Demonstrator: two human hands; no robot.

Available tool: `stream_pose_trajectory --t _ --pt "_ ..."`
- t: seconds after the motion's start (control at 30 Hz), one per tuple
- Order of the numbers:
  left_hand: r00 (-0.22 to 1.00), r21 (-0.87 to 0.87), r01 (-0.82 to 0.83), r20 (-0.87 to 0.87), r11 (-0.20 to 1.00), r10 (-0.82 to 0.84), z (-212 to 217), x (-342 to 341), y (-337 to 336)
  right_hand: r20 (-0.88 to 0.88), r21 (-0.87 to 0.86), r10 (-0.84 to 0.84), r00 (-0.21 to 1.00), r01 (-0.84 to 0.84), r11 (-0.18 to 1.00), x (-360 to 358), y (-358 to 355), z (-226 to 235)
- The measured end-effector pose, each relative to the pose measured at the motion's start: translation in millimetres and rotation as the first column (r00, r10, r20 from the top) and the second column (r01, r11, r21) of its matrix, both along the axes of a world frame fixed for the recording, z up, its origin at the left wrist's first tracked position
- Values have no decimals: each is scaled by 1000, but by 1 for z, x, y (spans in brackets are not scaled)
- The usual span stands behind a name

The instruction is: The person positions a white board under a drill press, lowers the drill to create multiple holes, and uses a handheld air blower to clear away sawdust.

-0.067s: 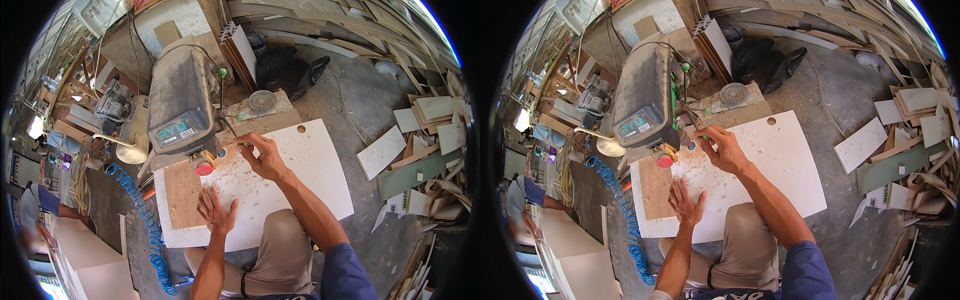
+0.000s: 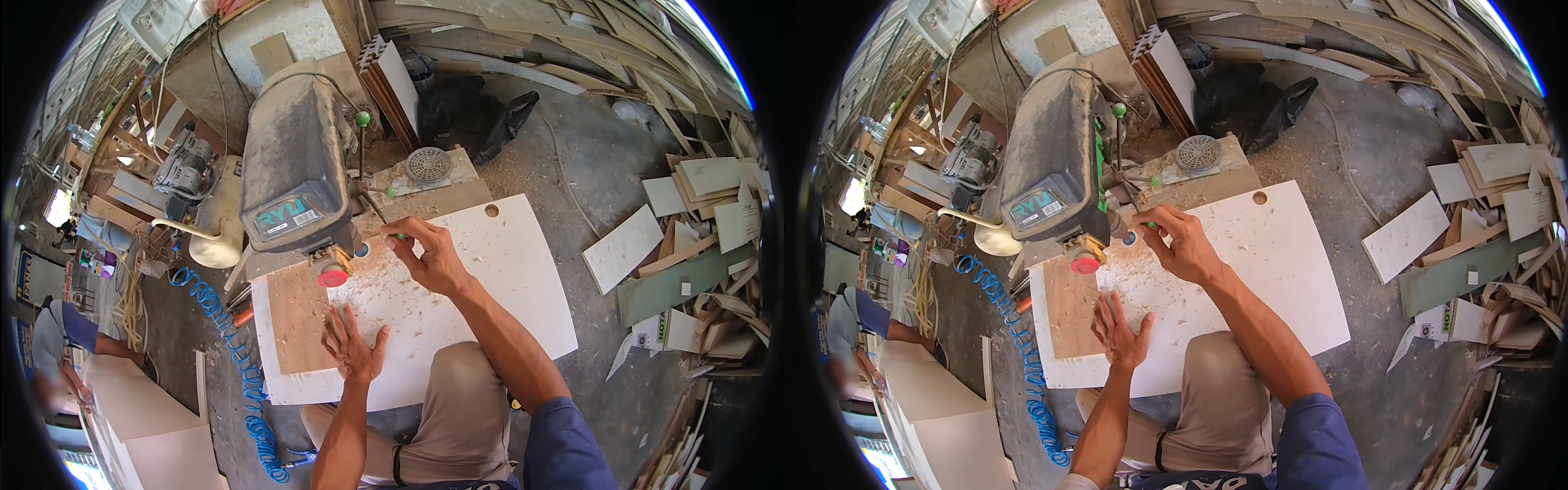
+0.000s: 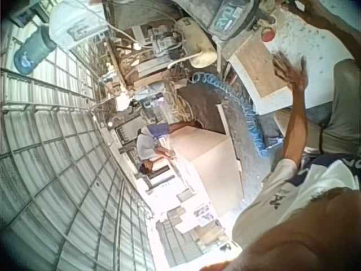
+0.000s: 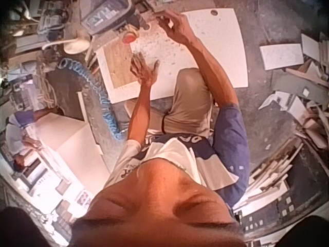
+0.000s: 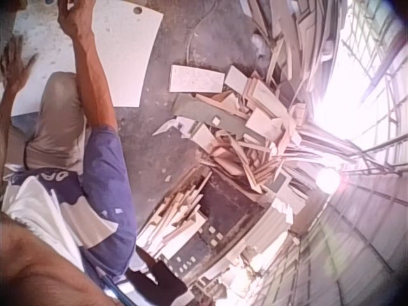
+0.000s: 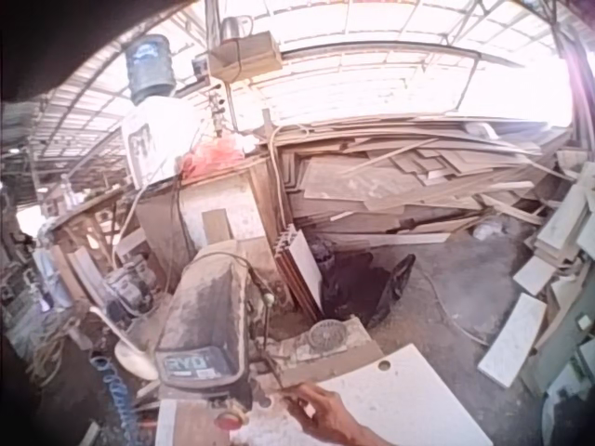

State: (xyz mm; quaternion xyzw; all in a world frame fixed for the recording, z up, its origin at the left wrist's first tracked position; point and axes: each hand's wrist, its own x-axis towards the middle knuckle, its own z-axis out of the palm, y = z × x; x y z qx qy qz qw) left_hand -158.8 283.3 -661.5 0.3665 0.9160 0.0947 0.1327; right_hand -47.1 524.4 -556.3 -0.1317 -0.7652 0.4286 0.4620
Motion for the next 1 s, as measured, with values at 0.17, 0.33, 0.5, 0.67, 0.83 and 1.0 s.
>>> stream_pose_trajectory --t 0.17,0.33,0.5,0.67,0.83,1.0 --pt "1000 2 0 -2 1000 0 0 0 0 0 3 9 1000 -9 1000 0 1 0" --pt "1000 1 4 -8 1000 -4 -2 0 0 -4 10 14 1000 -14 1000 0 2 -2" --pt "1000 -6 1 -6 1000 -1 -3 0 -1 3 3 36 999 -36 999 0 4 -2" --pt "1000 -22 2 -17 1000 -2 -2 1 2 19 -11 32 999 -32 999 3 2 6" --pt "999 -25 3 -44 1000 -4 -4 1 0 43 26 95 995 -96 995 3 15 19" --pt "1000 -19 -7 -12 1000 7 -3 -1 -3 19 79 33 999 -34 996 -26 45 58"
